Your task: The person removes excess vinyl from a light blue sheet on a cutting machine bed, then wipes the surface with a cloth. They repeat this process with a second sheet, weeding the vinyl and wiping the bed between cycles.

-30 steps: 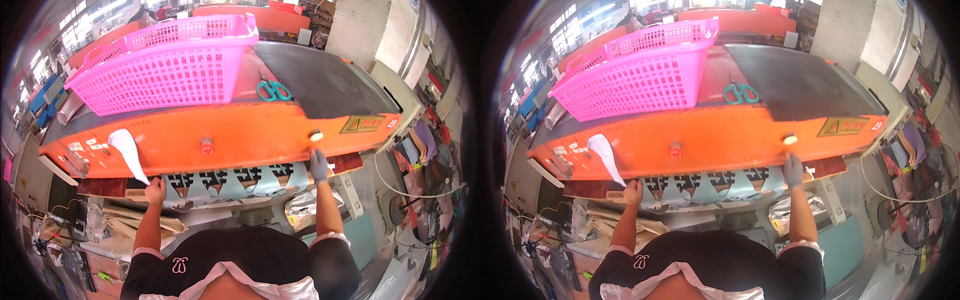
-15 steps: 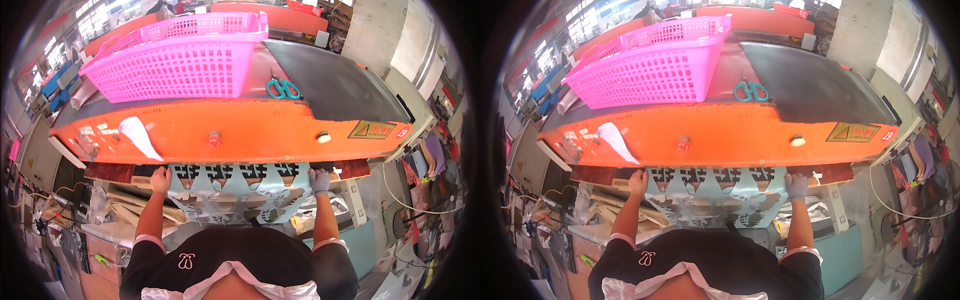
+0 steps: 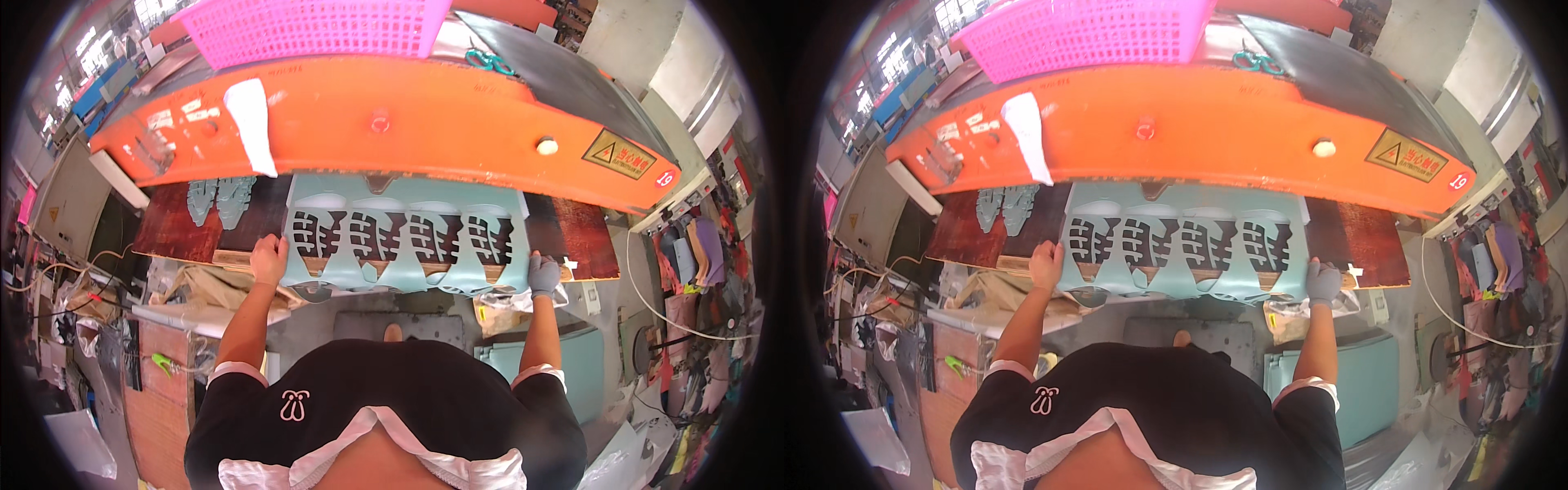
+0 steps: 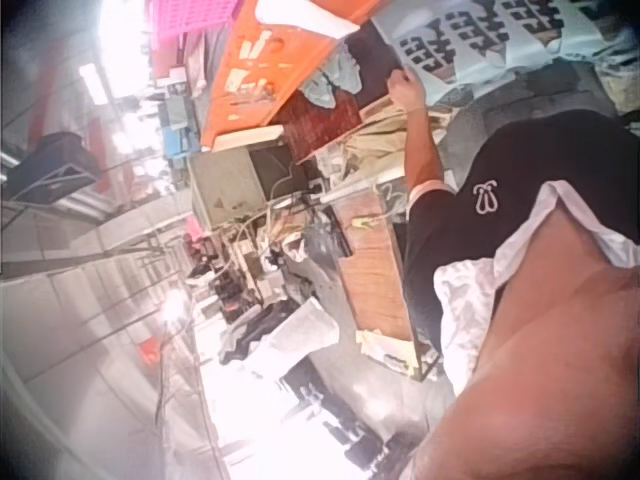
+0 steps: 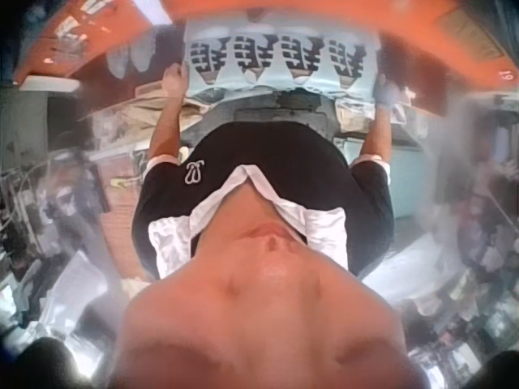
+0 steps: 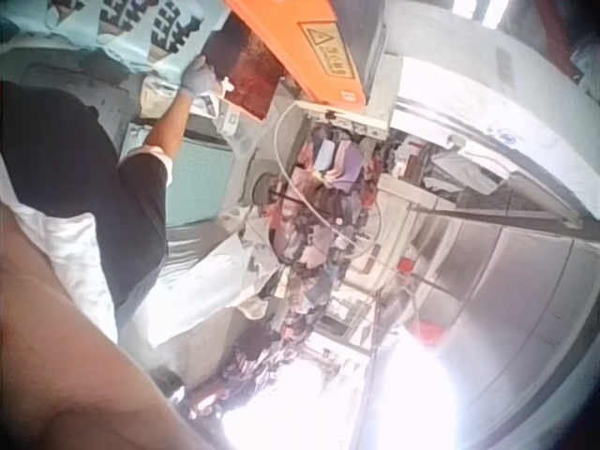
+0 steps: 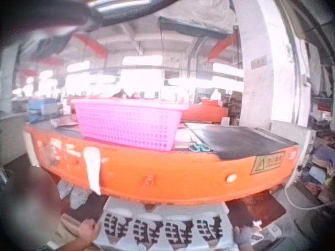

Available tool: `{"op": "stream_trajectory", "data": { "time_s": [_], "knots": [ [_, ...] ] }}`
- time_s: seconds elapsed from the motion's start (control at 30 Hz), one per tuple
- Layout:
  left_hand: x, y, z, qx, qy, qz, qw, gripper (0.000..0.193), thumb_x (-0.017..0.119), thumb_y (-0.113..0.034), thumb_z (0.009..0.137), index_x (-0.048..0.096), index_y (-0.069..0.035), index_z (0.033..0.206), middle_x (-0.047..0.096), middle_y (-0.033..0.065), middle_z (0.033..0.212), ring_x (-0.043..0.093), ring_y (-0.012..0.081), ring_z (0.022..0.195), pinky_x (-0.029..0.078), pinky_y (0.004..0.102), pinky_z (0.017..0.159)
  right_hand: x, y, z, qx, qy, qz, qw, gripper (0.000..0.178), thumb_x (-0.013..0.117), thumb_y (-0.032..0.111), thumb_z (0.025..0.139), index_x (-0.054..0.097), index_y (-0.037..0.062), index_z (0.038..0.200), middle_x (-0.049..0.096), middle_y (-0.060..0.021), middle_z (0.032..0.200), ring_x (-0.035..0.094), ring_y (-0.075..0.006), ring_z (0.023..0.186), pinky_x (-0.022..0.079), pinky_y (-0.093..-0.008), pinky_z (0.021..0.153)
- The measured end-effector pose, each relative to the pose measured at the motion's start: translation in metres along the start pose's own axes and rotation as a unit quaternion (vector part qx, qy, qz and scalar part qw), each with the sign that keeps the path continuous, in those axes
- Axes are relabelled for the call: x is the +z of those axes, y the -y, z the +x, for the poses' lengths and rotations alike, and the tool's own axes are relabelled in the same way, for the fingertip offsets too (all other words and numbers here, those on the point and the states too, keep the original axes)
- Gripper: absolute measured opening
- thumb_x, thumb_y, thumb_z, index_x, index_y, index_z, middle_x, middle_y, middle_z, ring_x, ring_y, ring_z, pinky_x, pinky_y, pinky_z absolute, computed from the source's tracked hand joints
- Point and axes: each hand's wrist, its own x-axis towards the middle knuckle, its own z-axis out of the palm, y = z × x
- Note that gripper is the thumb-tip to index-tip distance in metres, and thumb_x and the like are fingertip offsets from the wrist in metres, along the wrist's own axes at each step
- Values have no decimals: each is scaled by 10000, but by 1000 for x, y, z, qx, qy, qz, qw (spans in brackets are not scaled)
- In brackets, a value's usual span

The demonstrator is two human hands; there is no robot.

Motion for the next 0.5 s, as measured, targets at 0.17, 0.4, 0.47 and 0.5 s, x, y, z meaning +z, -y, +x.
{"op": "stream_trajectory", "data": {
  "time_s": [0.17,0.4,0.47,0.5],
  "knots": [
    [-51,-5,-79,33,-11,-25,999,270,606,-202,817,474,-70,623,491,111,604,498,318,609,389,444,541,-55,-10,-67,122,8,10,992,407,487,334,868,688,15,716,635,-172,725,596,-330,684,436,-439,636],
    [-116,-1,-185,60,-9,-55,997,231,625,-130,784,459,-66,637,475,99,607,485,314,603,385,432,534,-122,-15,-167,235,-15,-19,972,427,479,359,876,649,22,676,607,-129,690,583,-306,658,419,-420,619],
    [-134,1,-212,73,13,-64,995,218,620,-112,784,459,-63,645,473,107,624,484,321,614,383,430,539,-141,-13,-192,239,-17,-37,970,421,479,357,877,650,28,677,601,-120,696,577,-298,658,417,-412,624],
    [-143,1,-224,75,20,-63,995,215,619,-109,783,459,-63,646,472,109,628,484,323,617,382,430,539,-152,-10,-203,234,-1,-48,971,406,478,357,876,651,31,707,604,-122,711,581,-296,675,420,-410,635]
  ]
}}
